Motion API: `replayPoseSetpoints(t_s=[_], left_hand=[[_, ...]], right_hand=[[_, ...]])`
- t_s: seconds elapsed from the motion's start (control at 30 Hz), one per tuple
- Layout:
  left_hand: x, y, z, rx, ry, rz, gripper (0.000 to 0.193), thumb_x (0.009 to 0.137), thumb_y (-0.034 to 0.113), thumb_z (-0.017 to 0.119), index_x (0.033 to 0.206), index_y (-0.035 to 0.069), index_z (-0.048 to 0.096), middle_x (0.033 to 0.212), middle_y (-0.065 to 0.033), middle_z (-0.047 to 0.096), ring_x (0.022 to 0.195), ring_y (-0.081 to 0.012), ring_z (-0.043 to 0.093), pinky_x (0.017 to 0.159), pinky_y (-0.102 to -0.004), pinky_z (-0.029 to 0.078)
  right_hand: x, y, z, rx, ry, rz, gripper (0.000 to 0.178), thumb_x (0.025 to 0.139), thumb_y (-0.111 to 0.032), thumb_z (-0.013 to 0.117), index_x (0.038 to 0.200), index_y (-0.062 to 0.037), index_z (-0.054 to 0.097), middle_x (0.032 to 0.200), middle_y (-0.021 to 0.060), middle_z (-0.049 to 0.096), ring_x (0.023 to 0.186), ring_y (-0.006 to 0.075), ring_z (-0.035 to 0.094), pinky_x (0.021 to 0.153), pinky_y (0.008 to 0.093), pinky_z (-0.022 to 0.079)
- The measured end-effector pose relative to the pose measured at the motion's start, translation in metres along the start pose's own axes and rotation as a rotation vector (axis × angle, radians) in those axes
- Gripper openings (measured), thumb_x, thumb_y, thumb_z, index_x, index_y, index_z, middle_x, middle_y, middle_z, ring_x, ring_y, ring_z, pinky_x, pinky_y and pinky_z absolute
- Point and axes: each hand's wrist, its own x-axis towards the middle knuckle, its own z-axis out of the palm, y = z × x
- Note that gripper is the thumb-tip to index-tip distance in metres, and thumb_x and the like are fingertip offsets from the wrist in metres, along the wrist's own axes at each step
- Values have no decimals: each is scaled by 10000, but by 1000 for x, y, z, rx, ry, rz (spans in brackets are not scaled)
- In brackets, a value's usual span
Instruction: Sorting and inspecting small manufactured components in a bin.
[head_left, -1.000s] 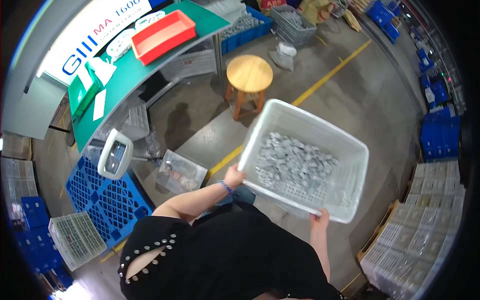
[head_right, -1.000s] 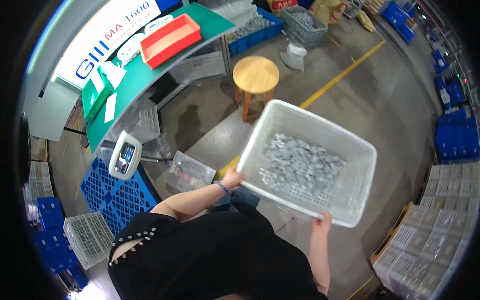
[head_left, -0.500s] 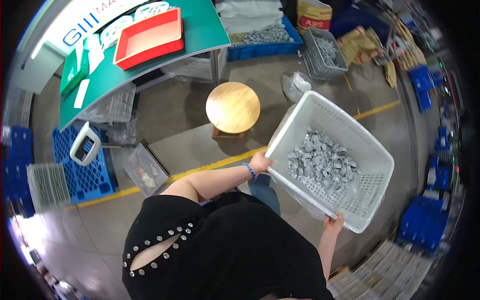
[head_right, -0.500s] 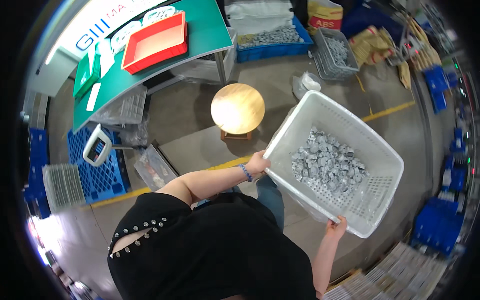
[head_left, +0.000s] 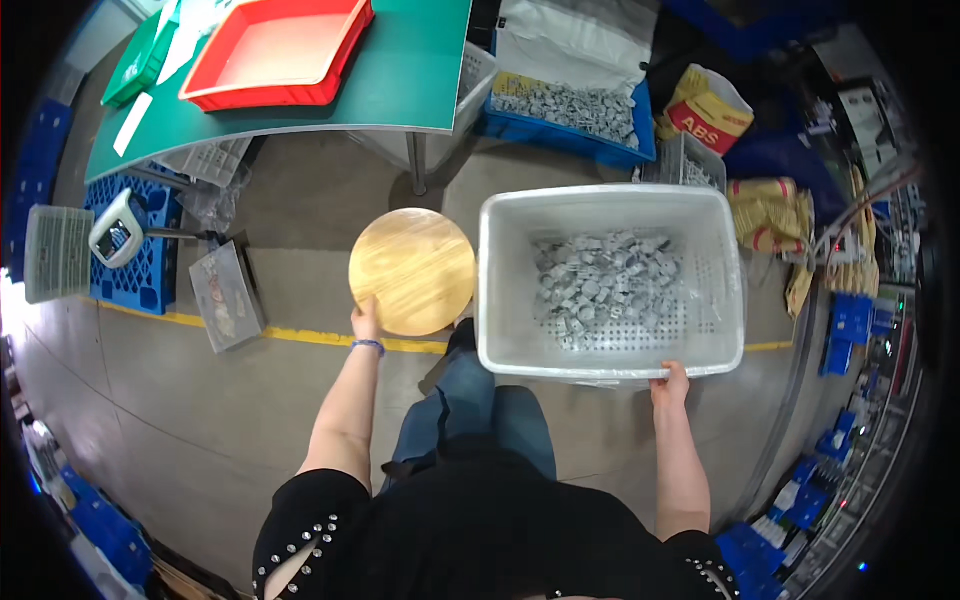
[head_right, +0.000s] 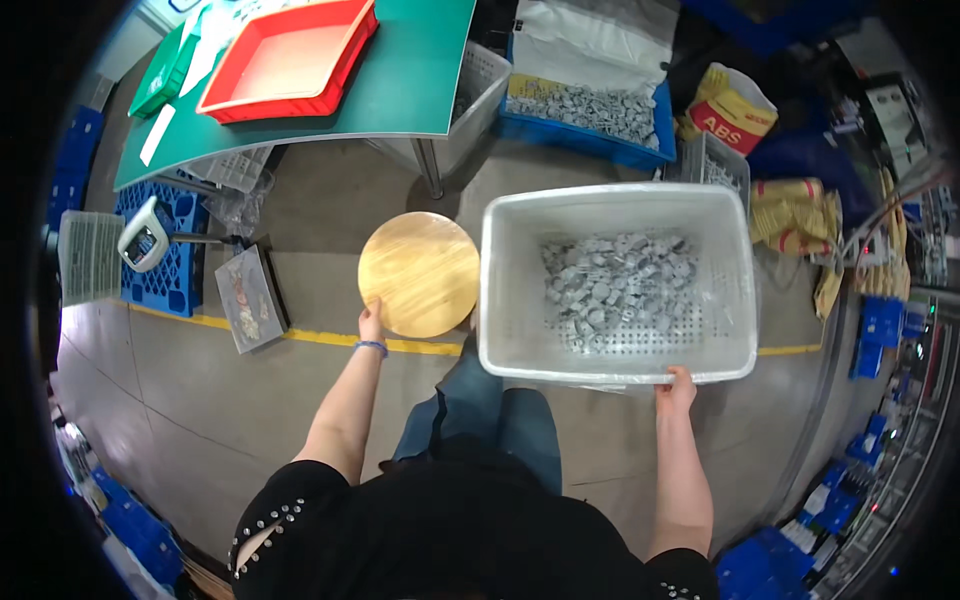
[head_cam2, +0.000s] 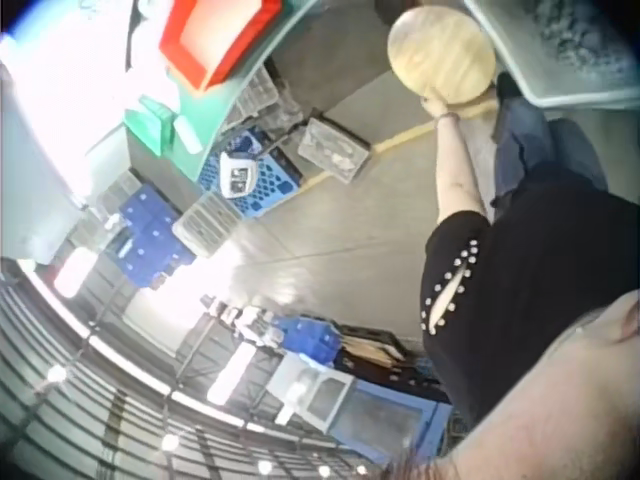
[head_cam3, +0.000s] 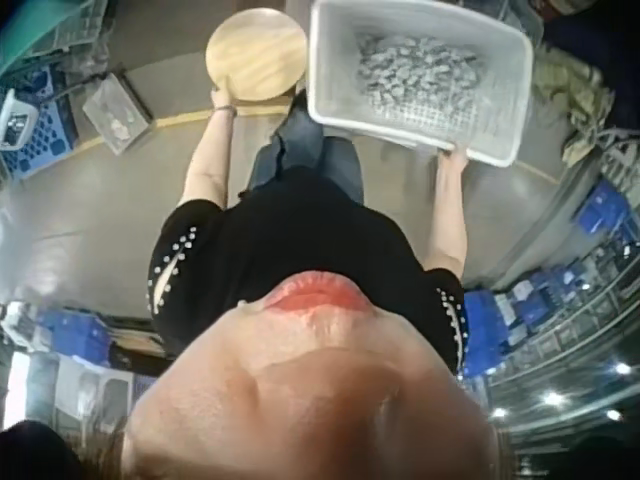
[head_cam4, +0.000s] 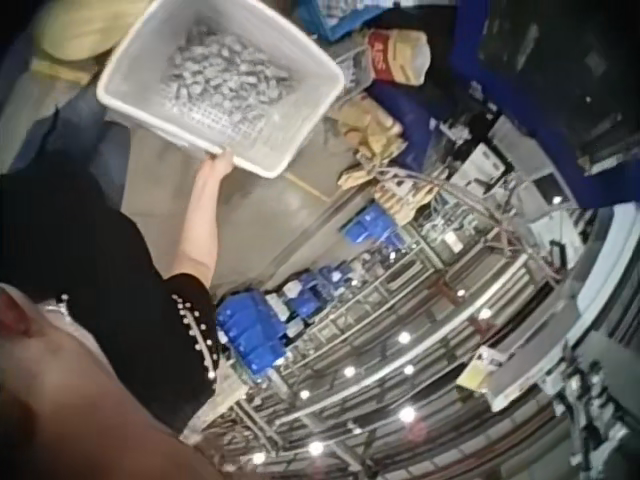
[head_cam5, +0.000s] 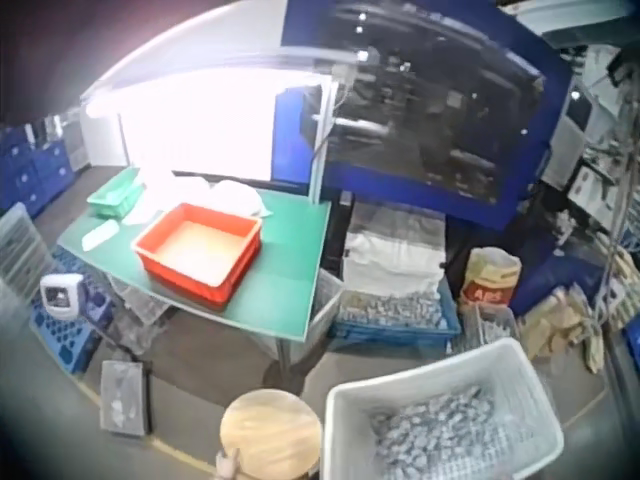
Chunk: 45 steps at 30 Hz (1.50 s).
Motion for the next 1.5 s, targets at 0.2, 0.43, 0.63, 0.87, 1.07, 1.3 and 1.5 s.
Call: replayPoseSetpoints(t_s=[0.2,0.43,0.63,0.87,1.07,1.3,1.5], left_hand=[[13,-19,25,-6,124,-313,271,851,267,626,929,17,558,831,-49,592,688,-117,539,555,-262,448],[6,-48,-70,-7,290,-216,269,894,268,560,994,19,543,903,-65,604,806,-165,572,699,-293,481],[-64,-68,-145,80,694,-168,431,886,336,550,1116,-24,496,996,-122,594,868,-207,575,738,-337,493],[-177,-66,-6,191,769,-269,615,887,348,530,1303,-35,287,1198,-165,483,929,-237,564,649,-340,524],[-217,-56,136,1601,532,55,797,876,450,522,1370,-73,181,1344,-287,317,1239,-373,343,1018,-447,303],[-209,-56,81,1238,425,-69,867,866,456,538,1400,-61,92,1453,-275,95,1362,-359,75,1109,-405,83],[-194,-68,62,1150,489,-24,877,869,416,553,1406,-53,42,1461,-271,58,1357,-353,103,1110,-400,100]], right_hand=[[92,-46,109,-154,-101,-55,413,662,14,561,1066,-41,499,1014,94,514,926,254,543,751,404,513],[217,-15,217,-394,-281,176,389,660,37,565,1033,-56,508,977,84,510,900,238,528,767,401,474],[284,72,250,-416,-347,316,292,676,52,563,944,-50,508,895,83,505,848,227,527,742,399,470],[353,129,230,-318,-299,487,202,672,43,563,853,-41,528,821,56,513,726,177,529,544,304,438],[358,180,224,-93,-208,702,264,689,29,542,934,-63,513,900,68,532,818,208,556,676,316,495],[317,215,210,95,-215,729,267,719,4,505,986,-5,497,980,110,558,914,255,559,790,367,493],[313,216,208,129,-110,691,147,723,6,526,867,10,500,884,125,553,831,253,573,740,333,510]])
